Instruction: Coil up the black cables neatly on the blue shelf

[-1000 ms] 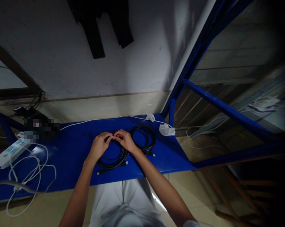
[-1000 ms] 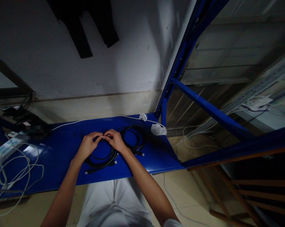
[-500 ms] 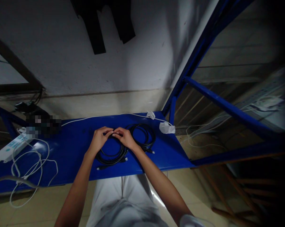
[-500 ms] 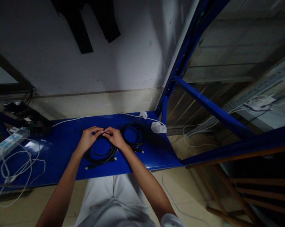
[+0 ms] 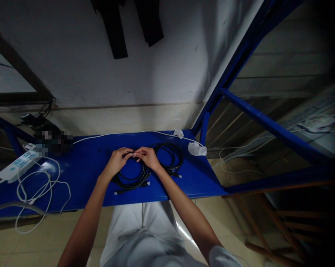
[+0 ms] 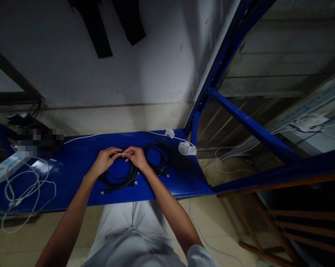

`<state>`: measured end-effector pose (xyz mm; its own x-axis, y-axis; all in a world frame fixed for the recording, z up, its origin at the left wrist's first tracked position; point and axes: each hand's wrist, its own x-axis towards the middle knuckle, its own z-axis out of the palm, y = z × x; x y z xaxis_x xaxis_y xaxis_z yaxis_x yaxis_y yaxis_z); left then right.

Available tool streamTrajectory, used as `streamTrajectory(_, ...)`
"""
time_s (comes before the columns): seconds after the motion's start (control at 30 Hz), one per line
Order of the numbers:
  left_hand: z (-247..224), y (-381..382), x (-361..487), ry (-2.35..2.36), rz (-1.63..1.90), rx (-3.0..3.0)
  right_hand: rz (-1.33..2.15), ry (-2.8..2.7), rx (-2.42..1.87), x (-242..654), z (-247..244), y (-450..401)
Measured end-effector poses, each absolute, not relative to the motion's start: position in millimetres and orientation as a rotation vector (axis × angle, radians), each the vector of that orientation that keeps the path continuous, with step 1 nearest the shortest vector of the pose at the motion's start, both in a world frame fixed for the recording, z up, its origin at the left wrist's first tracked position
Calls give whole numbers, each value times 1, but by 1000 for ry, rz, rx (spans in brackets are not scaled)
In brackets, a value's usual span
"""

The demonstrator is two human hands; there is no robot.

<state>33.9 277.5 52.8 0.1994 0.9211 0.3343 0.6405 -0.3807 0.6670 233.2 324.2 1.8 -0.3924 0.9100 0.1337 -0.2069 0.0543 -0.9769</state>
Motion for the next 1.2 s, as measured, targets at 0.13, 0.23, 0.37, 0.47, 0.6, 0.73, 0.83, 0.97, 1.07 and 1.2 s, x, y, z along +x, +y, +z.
streamTrajectory(0.13, 49, 278, 28, 1471, 1016, 2080, 1605, -1306, -803, 226, 2, 325)
streamTrajectory(0.23, 45, 277, 23, 1446, 965, 2089, 1477, -1465, -883, 224, 5, 318)
streamTrajectory(0.37, 37, 271, 20, 1417, 948, 2104, 955, -1929, -895, 237, 17, 290)
streamTrajectory(0.47, 29, 262, 20, 1444, 991, 2099, 731, -2062, -890, 260, 28, 255)
streamTrajectory(0.6, 19, 244, 14, 1558, 1061, 2134, 645, -2158, -953, 297, 31, 206)
streamTrajectory(0.73, 10, 226, -9, 1674, 1220, 2017, 592, -2253, -1073, 314, 17, 177)
streamTrajectory(0.83, 4, 227, -40, 1862, 1286, 1987, 531, -2267, -1113, 307, 5, 173)
streamTrajectory(0.97, 0, 248, -81, 1978, 1167, 2123, 467, -2247, -1100, 287, -5, 180)
streamTrajectory(1.07, -1, 265, -99, 1925, 1054, 2234, 464, -2250, -1074, 272, -6, 183)
streamTrajectory(1.2, -1, 278, -109, 1866, 1007, 2279, 442, -2274, -1057, 251, -2, 180)
